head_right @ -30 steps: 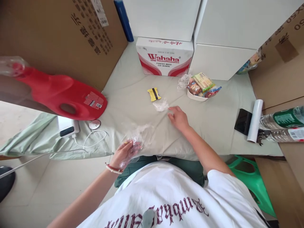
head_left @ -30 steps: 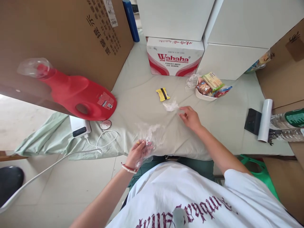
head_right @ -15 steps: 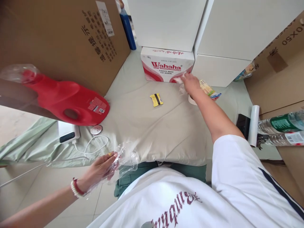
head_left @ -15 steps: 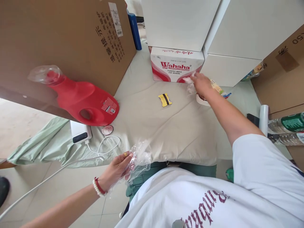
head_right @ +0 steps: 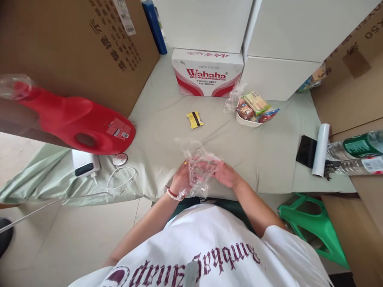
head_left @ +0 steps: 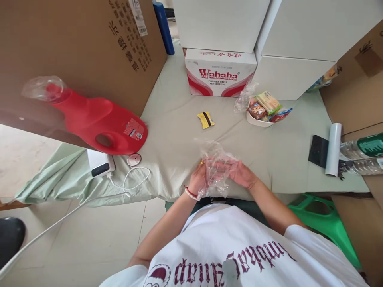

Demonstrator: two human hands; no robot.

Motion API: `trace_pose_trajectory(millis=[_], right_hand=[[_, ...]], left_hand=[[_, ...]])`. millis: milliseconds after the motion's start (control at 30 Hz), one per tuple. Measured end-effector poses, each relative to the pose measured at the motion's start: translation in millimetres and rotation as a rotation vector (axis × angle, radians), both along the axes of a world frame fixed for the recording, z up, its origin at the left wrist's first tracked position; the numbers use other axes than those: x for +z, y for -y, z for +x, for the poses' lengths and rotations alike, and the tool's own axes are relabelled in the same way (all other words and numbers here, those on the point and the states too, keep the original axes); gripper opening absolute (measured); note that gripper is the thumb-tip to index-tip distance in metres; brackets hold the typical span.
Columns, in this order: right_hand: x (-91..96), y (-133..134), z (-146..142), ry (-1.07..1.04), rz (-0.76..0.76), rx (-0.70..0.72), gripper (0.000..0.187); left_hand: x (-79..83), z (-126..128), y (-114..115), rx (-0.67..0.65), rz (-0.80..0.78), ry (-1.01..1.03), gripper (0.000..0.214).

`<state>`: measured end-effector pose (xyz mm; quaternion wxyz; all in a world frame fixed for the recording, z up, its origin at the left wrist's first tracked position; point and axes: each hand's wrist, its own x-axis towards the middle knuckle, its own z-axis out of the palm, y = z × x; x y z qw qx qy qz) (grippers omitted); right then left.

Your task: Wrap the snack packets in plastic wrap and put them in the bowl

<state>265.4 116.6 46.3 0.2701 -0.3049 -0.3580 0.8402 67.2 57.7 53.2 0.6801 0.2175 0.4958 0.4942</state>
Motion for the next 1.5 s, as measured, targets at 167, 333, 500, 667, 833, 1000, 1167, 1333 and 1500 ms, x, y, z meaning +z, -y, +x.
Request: trace_pose_trajectory(millis=[167,333,500,667,833,1000,1167,1333,1500], right_hand=[[-8.9,-3,9,0.136,-0.107,-0.313,0.053],[-7.0,-18,39,0.289,-0.113,-0.354,0.051],[-9.7,-24,55,0.395,-0.032,-0.432,0.05],[-17.9,-26,55,0.53,0.029,-0.449,0.039],[-23.0,-28,47,0.605,0.09,-0.398,0.035],[-20.2,-27,46,0.634,0.11,-0.348,0.036],[-17.3,-17,53,0.624,0.13,-0.368,0.039],[-14.0,-3,69,0.628,0.135,-0.498,0.042],[-10.7,6,87,0.622,0.085,-0.623,0.049]], left_hand=[[-21.1,3,-7,0.051,0.058,-0.224,0.059],[-16.2,-19,-9,0.093,0.069,-0.316,0.059],[-26.5,-28,-14,0.076,-0.018,-0.556,0.05],[-25.3,-31,-11,0.278,0.079,-0.868,0.029],[-0.2,-25,-9,0.048,0.728,-1.384,0.019],[4.2,-15,-55,-0.572,0.866,-1.263,0.035],[-12.0,-10,-109,-0.592,0.595,-1.301,0.039],[-20.3,-8,-124,-0.482,0.511,-1.292,0.019],[-22.8,-11,-106,-0.258,0.487,-1.258,0.027]])
